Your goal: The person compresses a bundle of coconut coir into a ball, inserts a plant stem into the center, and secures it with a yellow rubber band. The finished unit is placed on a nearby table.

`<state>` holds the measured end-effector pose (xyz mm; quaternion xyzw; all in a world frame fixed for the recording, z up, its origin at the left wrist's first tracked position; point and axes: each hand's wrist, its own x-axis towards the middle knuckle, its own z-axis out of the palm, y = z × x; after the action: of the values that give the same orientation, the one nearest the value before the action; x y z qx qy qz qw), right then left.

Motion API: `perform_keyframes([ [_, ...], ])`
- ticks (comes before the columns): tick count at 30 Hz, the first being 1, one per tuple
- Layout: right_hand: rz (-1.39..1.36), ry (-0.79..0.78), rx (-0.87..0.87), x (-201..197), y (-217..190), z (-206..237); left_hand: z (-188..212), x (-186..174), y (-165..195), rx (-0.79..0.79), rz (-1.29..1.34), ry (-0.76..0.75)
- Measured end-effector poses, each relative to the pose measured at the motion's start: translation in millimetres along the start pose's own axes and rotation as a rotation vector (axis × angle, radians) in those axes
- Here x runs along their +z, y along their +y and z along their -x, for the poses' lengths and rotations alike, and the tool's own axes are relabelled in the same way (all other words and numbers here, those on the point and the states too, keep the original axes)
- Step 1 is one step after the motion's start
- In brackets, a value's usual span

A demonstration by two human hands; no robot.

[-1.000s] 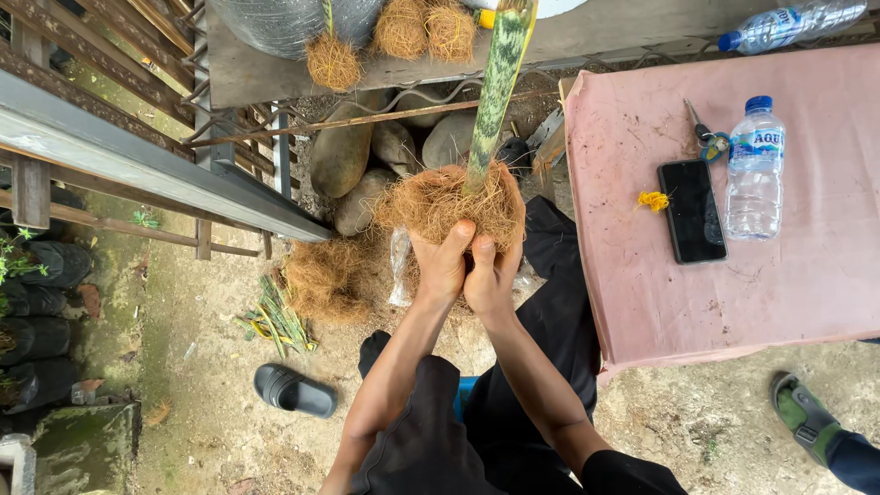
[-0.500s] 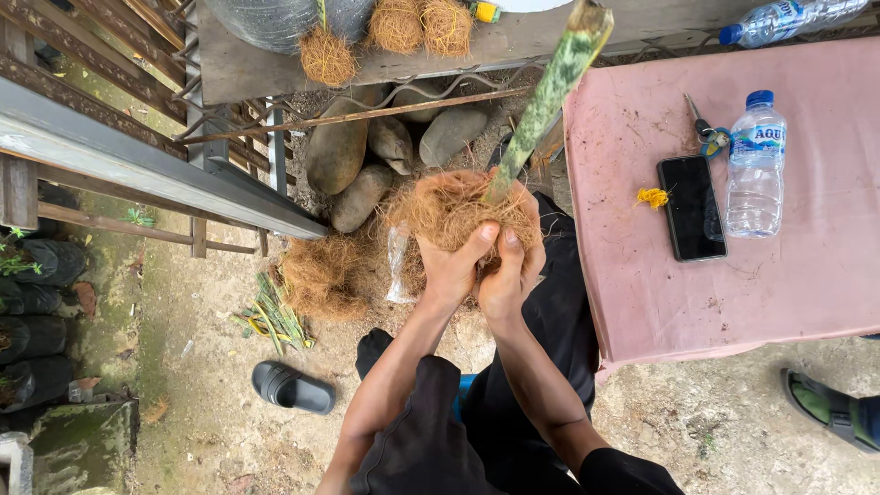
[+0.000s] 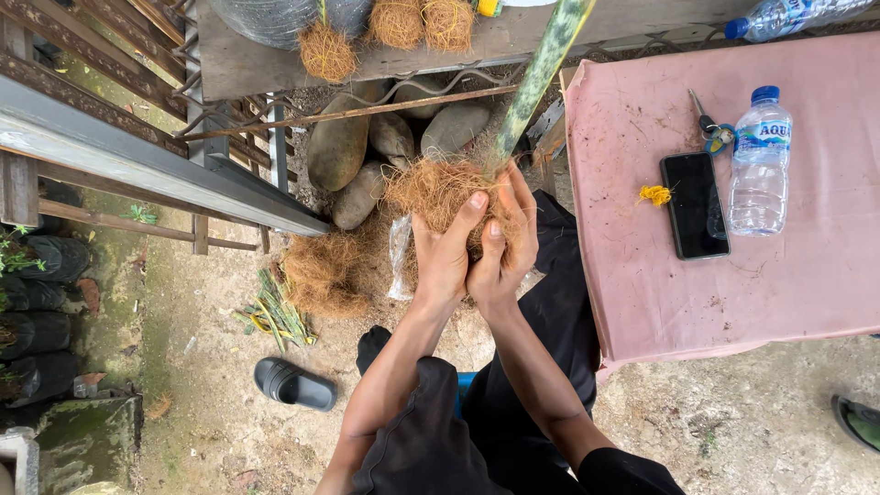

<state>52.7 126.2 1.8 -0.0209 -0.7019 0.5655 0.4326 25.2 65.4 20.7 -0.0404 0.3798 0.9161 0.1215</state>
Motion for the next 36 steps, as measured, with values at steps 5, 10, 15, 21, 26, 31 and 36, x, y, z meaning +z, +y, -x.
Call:
perform_keyframes([
  [5, -0.013, -0.103, -0.083, -3.0, 8.7, -9.5, -5.3, -2.8, -0.4, -0.094, 0.039, 0.094],
  [10, -0.001, -0.144, -0.148, -4.9, 10.8, -12.2, -2.3, -9.8, -5.1, -0.008, -0.096, 0.056],
  [15, -0.010, -0.171, -0.088, -16.3, 8.3, -11.4, 6.1, -25.4, -9.3, -0.035, -0.407, -0.017],
  [21, 0.108, -0.241, -0.152, -23.9, -1.5, -14.9, 8.6, -27.7, -8.7, 0.055, -0.162, -0.279],
  [26, 0.089, -0.395, -0.167, -30.2, -16.5, -24.2, 6.0, -28.6, -4.2, -0.048, 0.045, -0.185],
  [31, -0.205, -0.369, -0.031, -24.7, -29.5, -25.2, 1.6, -39.2, -8.4, -0.033, 0.071, -0.110],
  [36, -0.589, -0.130, 0.424, -10.1, -22.9, -23.9, 1.0, -49.2, -23.0, 0.018, 0.011, -0.070],
])
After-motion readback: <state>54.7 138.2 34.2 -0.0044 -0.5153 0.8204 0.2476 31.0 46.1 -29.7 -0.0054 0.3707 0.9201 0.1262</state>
